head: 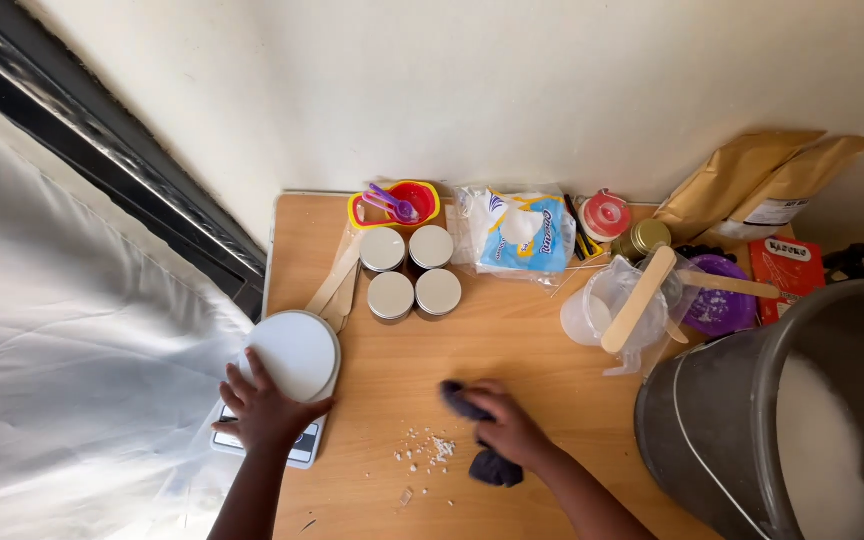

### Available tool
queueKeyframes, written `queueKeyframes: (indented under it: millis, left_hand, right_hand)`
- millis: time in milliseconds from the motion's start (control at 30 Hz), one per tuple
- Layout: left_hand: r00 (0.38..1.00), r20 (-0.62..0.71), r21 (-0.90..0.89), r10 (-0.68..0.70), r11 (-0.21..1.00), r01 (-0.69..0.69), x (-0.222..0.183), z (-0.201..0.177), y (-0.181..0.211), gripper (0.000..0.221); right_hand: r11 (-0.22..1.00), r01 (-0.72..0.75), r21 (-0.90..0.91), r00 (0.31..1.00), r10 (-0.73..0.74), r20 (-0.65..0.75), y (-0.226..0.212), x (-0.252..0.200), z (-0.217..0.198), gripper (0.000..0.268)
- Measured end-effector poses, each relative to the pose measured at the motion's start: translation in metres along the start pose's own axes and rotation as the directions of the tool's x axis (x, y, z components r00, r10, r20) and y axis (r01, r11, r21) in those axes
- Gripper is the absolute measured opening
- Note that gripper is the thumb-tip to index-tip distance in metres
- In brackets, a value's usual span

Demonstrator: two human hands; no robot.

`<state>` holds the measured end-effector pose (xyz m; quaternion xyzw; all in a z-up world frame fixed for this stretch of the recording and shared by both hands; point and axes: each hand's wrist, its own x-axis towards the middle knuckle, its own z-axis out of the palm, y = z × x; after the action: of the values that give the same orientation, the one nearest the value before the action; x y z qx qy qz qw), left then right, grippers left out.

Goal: Washing a cleaning cloth in a bucket of soapy water and then wiping down a table surface in a candle studio.

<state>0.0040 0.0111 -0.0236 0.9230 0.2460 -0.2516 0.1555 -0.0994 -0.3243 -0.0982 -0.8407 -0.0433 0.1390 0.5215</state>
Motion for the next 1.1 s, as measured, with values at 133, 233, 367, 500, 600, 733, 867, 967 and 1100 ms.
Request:
queueKeyframes:
  millis: [133, 233, 367, 500, 600, 733, 867, 967, 1100]
  left_hand:
    - [1.000, 0.014, -0.005, -0.015, 1.000, 0.015, -0.003, 0.000, 0.001, 0.150]
    - [1.000, -0.010, -0.016, -0.028, 0.999, 0.028, -0.006, 0.005, 0.005, 0.149]
    - [0.999, -0.010, -0.017, -0.049, 0.999, 0.049, -0.016, 0.011, 0.003, 0.147]
    - [0.999, -0.031, -0.026, -0.039, 0.999, 0.038, -0.018, 0.015, 0.000, 0.149]
    - [1.000, -0.006, -0.026, -0.018, 0.999, 0.018, -0.016, 0.023, -0.009, 0.155]
    - [0.999, 0.039, 0.029, -0.033, 0.999, 0.032, -0.022, 0.028, -0.015, 0.159]
    - [1.000, 0.016, 0.067, 0.010, 0.998, -0.011, -0.022, 0.032, -0.017, 0.158]
    - [1.000, 0.011, 0.054, 0.017, 0.998, -0.018, -0.024, 0.033, -0.019, 0.157]
    - [0.998, -0.053, -0.057, 0.019, 0.998, -0.022, -0.023, 0.036, -0.023, 0.156]
  right_hand:
    - [0.967, -0.182, -0.176, 0.897, 0.090, -0.432, 0.046, -0.057, 0.008, 0.052]
    - [0.871, -0.422, -0.250, 0.763, 0.192, -0.617, 0.053, -0.079, 0.061, 0.059]
    - [0.968, -0.251, 0.008, 0.883, 0.232, -0.408, 0.029, -0.063, 0.103, 0.057]
    - [0.838, -0.227, 0.495, 0.815, 0.442, -0.374, 0.027, -0.027, 0.073, 0.033]
    - [0.895, -0.446, 0.024, 0.716, 0.373, -0.590, 0.030, -0.030, 0.025, 0.045]
    - [0.822, -0.569, -0.030, 0.689, 0.457, -0.563, 0.008, -0.007, 0.025, 0.054]
    - [0.870, -0.312, -0.382, 0.937, 0.213, -0.278, -0.026, 0.023, 0.040, 0.058]
    - [0.922, 0.017, -0.388, 0.989, 0.042, 0.145, -0.036, 0.030, 0.038, 0.058]
    - [0.801, -0.485, 0.351, 0.855, 0.350, 0.382, -0.046, 0.029, 0.009, 0.057]
